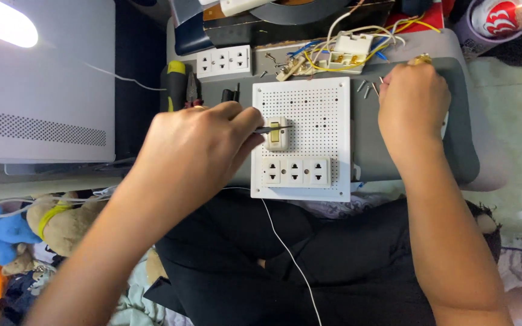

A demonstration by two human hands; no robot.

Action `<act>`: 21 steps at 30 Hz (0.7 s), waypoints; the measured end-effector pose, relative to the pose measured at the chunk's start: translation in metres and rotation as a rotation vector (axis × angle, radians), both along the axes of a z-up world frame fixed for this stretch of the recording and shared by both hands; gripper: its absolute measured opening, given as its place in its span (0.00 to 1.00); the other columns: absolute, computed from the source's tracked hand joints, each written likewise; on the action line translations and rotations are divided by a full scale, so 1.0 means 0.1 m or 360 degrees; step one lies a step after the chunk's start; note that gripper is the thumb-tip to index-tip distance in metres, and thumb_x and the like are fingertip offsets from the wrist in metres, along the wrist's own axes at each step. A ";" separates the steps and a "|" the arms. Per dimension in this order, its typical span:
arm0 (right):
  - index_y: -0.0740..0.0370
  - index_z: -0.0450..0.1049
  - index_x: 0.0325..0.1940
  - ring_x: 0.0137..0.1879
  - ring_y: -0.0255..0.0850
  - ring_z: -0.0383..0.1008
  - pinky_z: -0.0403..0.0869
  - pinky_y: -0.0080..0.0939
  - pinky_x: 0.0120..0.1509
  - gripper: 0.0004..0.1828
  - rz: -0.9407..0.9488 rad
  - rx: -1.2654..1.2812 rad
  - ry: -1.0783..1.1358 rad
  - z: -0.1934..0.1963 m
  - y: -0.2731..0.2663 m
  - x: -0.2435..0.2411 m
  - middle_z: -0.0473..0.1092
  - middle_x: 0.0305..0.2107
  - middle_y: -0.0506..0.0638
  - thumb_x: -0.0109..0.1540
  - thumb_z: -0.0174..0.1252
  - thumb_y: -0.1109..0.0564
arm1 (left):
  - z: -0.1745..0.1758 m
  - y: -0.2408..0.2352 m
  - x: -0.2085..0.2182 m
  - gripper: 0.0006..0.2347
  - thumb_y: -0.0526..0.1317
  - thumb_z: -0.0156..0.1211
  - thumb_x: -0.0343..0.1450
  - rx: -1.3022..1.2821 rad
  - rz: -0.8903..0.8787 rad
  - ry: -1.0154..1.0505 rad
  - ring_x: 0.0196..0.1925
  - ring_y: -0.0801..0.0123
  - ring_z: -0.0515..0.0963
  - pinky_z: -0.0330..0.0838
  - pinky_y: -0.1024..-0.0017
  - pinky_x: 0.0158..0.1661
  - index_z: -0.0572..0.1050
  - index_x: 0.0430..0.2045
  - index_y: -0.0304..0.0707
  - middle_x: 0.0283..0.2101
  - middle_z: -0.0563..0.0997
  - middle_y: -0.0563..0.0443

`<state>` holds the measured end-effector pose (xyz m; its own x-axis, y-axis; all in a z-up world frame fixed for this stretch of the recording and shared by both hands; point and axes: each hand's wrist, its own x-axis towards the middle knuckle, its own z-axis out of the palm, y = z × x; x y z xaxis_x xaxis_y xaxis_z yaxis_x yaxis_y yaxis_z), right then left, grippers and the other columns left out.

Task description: The person assembles a white electrical panel by placing a switch module onto a perforated board and securing it with screws. They use a screwdriver to tighten the screws and adjust the module's position.

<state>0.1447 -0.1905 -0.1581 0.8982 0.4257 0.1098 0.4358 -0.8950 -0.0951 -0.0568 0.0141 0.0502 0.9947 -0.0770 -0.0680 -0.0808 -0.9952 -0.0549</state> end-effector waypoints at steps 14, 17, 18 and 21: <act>0.63 0.79 0.37 0.31 0.44 0.74 0.71 0.42 0.36 0.04 0.0475 0.0675 0.0029 0.66 0.04 -0.33 0.74 0.29 0.52 0.61 0.65 0.67 | -0.40 0.30 0.05 0.02 0.33 0.55 0.72 -0.1061 0.0252 -0.0390 0.24 0.66 0.74 0.61 0.70 0.23 0.70 0.34 0.36 0.29 0.78 0.52; 0.74 0.77 0.45 0.31 0.40 0.75 0.75 0.32 0.38 0.09 0.0852 0.1106 0.0491 0.93 0.21 -0.45 0.72 0.34 0.59 0.62 0.60 0.75 | -0.51 0.43 0.06 0.01 0.32 0.55 0.72 -0.1224 0.0133 -0.0468 0.32 0.67 0.79 0.68 0.73 0.31 0.73 0.34 0.34 0.35 0.81 0.51; 0.76 0.74 0.49 0.30 0.40 0.76 0.78 0.29 0.37 0.12 0.0967 0.1210 0.0758 0.95 0.26 -0.49 0.71 0.35 0.60 0.61 0.58 0.76 | -0.57 0.47 0.04 0.02 0.32 0.54 0.72 -0.1302 0.0071 -0.0469 0.36 0.64 0.81 0.71 0.73 0.34 0.74 0.34 0.33 0.37 0.81 0.48; 0.71 0.75 0.35 0.36 0.42 0.73 0.74 0.35 0.42 0.06 0.1076 0.1192 0.0826 0.96 0.43 -0.52 0.70 0.34 0.58 0.62 0.55 0.73 | -0.65 0.58 0.03 0.02 0.33 0.59 0.71 -0.1312 0.0107 -0.0455 0.28 0.69 0.77 0.67 0.76 0.27 0.75 0.34 0.35 0.32 0.79 0.52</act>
<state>0.0923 -0.1476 -0.0618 0.5203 0.8246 0.2220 0.5599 -0.1332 -0.8178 -0.0534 0.0718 -0.0149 0.9693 0.0680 0.2364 -0.1136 -0.7287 0.6754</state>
